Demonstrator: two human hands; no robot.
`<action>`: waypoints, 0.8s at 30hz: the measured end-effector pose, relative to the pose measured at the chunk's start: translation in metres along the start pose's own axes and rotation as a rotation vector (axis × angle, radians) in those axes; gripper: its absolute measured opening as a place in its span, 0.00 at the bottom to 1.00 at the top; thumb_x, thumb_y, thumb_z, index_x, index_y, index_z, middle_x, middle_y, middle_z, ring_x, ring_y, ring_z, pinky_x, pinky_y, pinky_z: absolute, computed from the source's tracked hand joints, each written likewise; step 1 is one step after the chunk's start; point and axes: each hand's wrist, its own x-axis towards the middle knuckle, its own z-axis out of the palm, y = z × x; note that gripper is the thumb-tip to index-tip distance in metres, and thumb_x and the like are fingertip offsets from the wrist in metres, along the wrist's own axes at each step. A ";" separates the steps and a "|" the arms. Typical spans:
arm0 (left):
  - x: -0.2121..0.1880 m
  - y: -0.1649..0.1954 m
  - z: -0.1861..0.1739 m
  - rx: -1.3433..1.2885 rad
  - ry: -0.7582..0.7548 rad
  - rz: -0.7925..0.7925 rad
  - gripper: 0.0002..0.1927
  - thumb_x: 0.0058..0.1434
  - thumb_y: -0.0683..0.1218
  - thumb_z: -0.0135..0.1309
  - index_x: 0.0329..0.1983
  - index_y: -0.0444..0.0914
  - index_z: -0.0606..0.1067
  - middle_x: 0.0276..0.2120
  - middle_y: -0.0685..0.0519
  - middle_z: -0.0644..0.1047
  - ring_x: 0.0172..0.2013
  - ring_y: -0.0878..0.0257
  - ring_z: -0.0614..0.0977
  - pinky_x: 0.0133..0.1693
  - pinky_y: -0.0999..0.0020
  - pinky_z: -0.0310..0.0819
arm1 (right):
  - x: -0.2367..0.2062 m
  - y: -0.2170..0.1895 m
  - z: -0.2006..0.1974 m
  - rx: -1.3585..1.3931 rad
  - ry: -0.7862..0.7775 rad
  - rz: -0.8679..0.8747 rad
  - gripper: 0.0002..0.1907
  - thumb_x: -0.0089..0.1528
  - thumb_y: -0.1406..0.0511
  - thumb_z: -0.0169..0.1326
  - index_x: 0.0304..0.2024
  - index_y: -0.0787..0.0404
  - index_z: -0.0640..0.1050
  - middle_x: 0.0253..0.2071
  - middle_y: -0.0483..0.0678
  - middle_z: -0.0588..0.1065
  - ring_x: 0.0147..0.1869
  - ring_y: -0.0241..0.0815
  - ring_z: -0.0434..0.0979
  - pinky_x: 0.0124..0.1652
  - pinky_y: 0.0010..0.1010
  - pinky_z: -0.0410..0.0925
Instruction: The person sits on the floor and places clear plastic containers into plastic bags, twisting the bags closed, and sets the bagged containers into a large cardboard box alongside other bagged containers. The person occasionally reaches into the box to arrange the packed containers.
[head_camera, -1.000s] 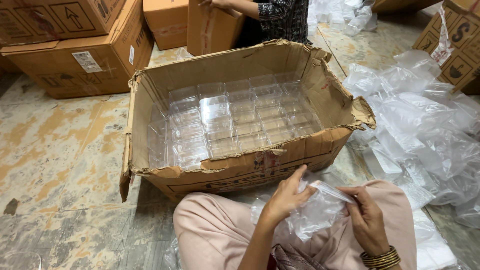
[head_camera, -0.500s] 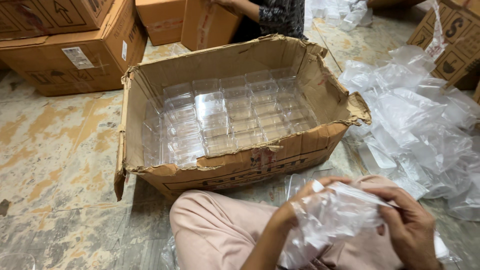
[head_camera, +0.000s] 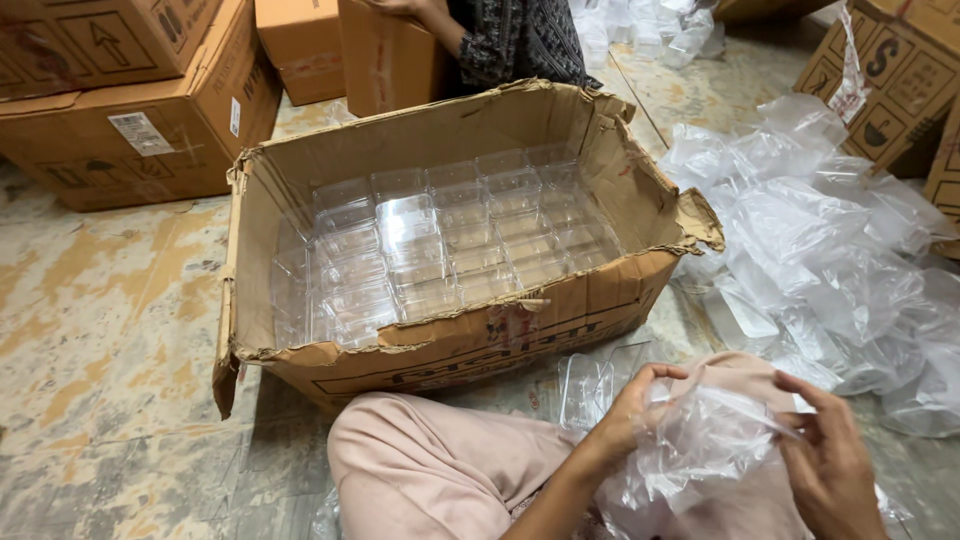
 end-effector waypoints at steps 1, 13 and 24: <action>-0.001 0.002 -0.001 0.008 -0.002 -0.007 0.24 0.62 0.39 0.58 0.59 0.44 0.66 0.39 0.54 0.78 0.33 0.71 0.80 0.34 0.76 0.75 | -0.001 -0.005 0.000 0.011 0.005 0.018 0.29 0.59 0.76 0.47 0.64 0.63 0.70 0.59 0.49 0.71 0.44 0.39 0.75 0.43 0.31 0.70; 0.002 -0.017 -0.025 0.158 0.058 -0.095 0.06 0.67 0.46 0.54 0.41 0.40 0.77 0.33 0.61 0.77 0.32 0.75 0.75 0.36 0.78 0.69 | -0.007 -0.011 0.013 -0.255 -0.114 -0.025 0.32 0.57 0.76 0.49 0.63 0.52 0.72 0.56 0.49 0.74 0.45 0.43 0.77 0.43 0.33 0.72; 0.017 -0.038 -0.033 0.281 0.097 -0.242 0.17 0.71 0.57 0.50 0.36 0.40 0.77 0.28 0.61 0.75 0.27 0.73 0.74 0.31 0.75 0.67 | -0.007 -0.001 0.017 -0.241 -0.174 0.053 0.28 0.58 0.74 0.51 0.61 0.52 0.74 0.53 0.48 0.80 0.42 0.41 0.79 0.39 0.32 0.75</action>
